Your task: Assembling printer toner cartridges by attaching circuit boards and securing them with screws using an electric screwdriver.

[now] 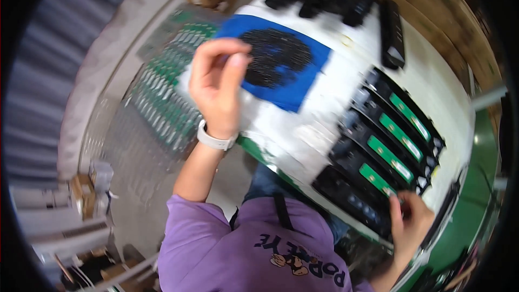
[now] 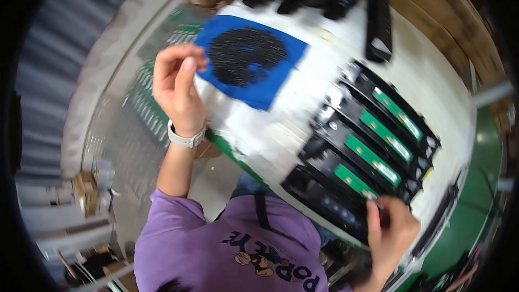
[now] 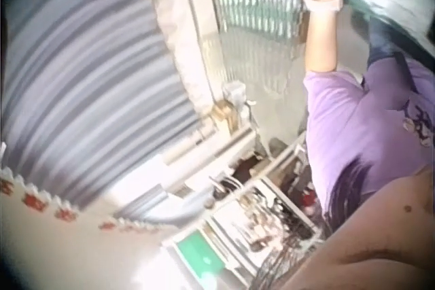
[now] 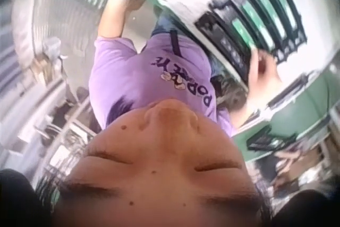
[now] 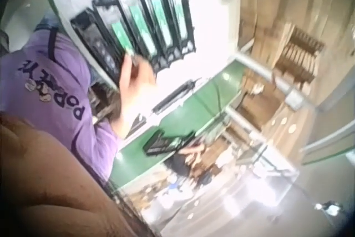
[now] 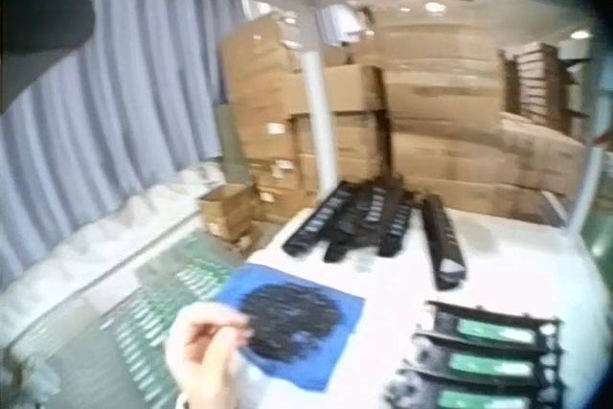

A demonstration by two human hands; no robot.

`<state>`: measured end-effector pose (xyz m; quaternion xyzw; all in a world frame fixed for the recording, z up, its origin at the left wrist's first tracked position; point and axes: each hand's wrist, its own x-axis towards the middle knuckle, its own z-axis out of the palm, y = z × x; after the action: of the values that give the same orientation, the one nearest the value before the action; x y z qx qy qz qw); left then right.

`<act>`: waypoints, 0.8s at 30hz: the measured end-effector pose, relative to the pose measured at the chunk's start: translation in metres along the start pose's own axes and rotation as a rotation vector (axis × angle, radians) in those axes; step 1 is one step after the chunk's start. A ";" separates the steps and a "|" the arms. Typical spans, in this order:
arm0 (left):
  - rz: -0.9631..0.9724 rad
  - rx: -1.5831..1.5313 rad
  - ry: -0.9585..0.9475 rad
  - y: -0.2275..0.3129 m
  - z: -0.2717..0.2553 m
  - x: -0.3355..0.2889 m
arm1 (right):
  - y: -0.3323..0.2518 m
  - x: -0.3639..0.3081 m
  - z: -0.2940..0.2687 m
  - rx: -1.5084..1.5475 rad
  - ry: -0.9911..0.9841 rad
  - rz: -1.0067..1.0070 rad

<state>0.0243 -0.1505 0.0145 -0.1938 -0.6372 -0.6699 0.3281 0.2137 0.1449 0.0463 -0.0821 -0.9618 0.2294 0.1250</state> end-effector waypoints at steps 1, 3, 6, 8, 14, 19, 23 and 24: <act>-0.019 0.090 0.157 -0.011 -0.035 -0.002 | -0.006 -0.002 0.002 0.014 0.004 -0.013; -0.225 0.132 0.413 -0.039 -0.109 -0.013 | -0.009 -0.004 0.007 0.013 -0.004 -0.227; -0.229 0.908 0.462 -0.095 -0.242 -0.052 | -0.035 -0.005 0.020 0.034 -0.058 -0.438; -0.327 1.221 0.253 -0.131 -0.298 -0.075 | -0.056 -0.005 0.017 0.012 -0.190 -0.476; -0.248 1.501 -0.018 -0.189 -0.351 -0.073 | -0.099 0.008 0.047 0.035 -0.258 -0.706; -0.604 1.605 -0.123 -0.197 -0.327 -0.045 | -0.112 0.006 0.053 0.026 -0.270 -0.658; -0.762 1.503 -0.075 -0.215 -0.329 -0.034 | -0.116 0.002 0.054 -0.012 -0.265 -0.631; -0.766 1.505 -0.075 -0.213 -0.329 -0.034 | -0.115 0.002 0.056 -0.007 -0.261 -0.647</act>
<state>-0.0452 -0.4721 -0.2004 0.2835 -0.9457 -0.1247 0.0986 0.1841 0.0200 0.0514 0.2566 -0.9467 0.1830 0.0667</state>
